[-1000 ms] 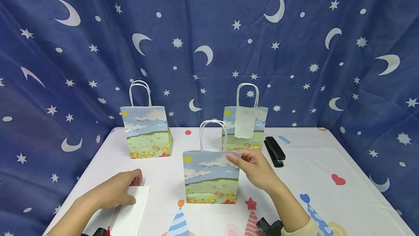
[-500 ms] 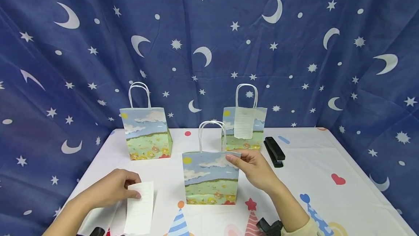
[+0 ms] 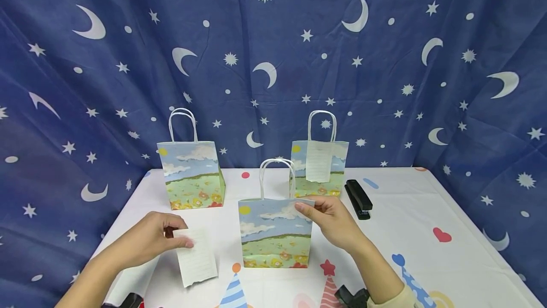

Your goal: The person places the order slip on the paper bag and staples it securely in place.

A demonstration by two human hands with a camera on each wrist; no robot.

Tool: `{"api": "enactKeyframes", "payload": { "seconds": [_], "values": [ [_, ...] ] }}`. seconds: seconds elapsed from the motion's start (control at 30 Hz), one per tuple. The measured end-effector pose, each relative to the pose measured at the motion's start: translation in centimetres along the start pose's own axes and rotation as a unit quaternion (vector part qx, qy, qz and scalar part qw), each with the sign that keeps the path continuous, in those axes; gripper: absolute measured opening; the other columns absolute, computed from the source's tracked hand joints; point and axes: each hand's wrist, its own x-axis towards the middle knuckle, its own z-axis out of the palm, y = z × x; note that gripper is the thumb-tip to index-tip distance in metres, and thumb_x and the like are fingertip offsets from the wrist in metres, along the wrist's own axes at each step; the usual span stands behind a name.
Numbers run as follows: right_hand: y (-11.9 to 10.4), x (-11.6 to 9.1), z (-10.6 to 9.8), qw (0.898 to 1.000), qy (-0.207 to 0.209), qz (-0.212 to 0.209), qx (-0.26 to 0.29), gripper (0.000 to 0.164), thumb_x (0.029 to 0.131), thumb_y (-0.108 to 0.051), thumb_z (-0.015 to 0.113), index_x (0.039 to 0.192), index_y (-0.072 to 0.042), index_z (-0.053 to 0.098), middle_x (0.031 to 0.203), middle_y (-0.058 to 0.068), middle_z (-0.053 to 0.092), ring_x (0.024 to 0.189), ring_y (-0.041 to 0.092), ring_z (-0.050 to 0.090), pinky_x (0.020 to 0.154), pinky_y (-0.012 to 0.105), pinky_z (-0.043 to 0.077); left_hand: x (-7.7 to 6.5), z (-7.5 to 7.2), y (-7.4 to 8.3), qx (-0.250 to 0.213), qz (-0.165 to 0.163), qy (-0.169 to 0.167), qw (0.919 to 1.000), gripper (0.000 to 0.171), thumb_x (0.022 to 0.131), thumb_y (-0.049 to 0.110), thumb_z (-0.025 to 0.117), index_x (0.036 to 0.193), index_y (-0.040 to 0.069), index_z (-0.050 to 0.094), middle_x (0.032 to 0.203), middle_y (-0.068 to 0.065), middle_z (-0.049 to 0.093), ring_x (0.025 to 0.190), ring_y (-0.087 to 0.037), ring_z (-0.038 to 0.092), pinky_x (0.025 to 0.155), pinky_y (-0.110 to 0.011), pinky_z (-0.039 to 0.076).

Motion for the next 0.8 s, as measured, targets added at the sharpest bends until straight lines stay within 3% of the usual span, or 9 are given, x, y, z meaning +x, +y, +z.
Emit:
{"api": "enactKeyframes", "payload": {
  "seconds": [0.17, 0.37, 0.67, 0.8],
  "values": [
    [0.1, 0.0, 0.0, 1.0, -0.002, 0.001, 0.004, 0.05, 0.095, -0.037, 0.059, 0.066, 0.002, 0.049, 0.057, 0.0, 0.02, 0.051, 0.013, 0.021, 0.054, 0.028, 0.031, 0.4, 0.1, 0.9, 0.007, 0.005, 0.023, 0.9997, 0.028, 0.075, 0.052, 0.075, 0.067, 0.035, 0.055, 0.061, 0.019, 0.047, 0.06, 0.001, 0.045, 0.053, -0.019, 0.038],
    [0.2, 0.0, 0.1, 1.0, 0.002, 0.008, 0.002, 0.053, 0.094, -0.04, 0.06, 0.064, 0.0, 0.044, 0.057, 0.0, 0.02, 0.052, 0.013, 0.021, 0.056, 0.028, 0.033, 0.8, 0.3, 1.9, -0.008, 0.024, 0.04, 0.9989, 0.029, 0.072, 0.051, 0.078, 0.067, 0.035, 0.054, 0.062, 0.02, 0.049, 0.06, 0.0, 0.048, 0.054, -0.02, 0.04],
    [0.0, 0.0, 0.0, 1.0, 0.0, 0.006, -0.002, 0.048, 0.095, -0.038, 0.06, 0.066, -0.001, 0.049, 0.057, 0.0, 0.02, 0.052, 0.012, 0.021, 0.054, 0.027, 0.031, 1.6, 0.3, 3.3, -0.031, 0.11, 0.047, 0.9923, 0.031, 0.074, 0.045, 0.078, 0.065, 0.03, 0.053, 0.062, 0.02, 0.051, 0.061, 0.002, 0.05, 0.053, -0.018, 0.04],
    [0.0, 0.0, 0.0, 1.0, 0.0, 0.005, 0.001, 0.049, 0.095, -0.036, 0.06, 0.065, 0.0, 0.048, 0.057, 0.0, 0.02, 0.051, 0.012, 0.021, 0.053, 0.027, 0.03, 2.0, 0.5, 4.0, -0.038, 0.125, 0.037, 0.9907, 0.03, 0.075, 0.045, 0.078, 0.066, 0.031, 0.052, 0.061, 0.02, 0.05, 0.059, 0.002, 0.05, 0.054, -0.019, 0.041]
  ]
}}
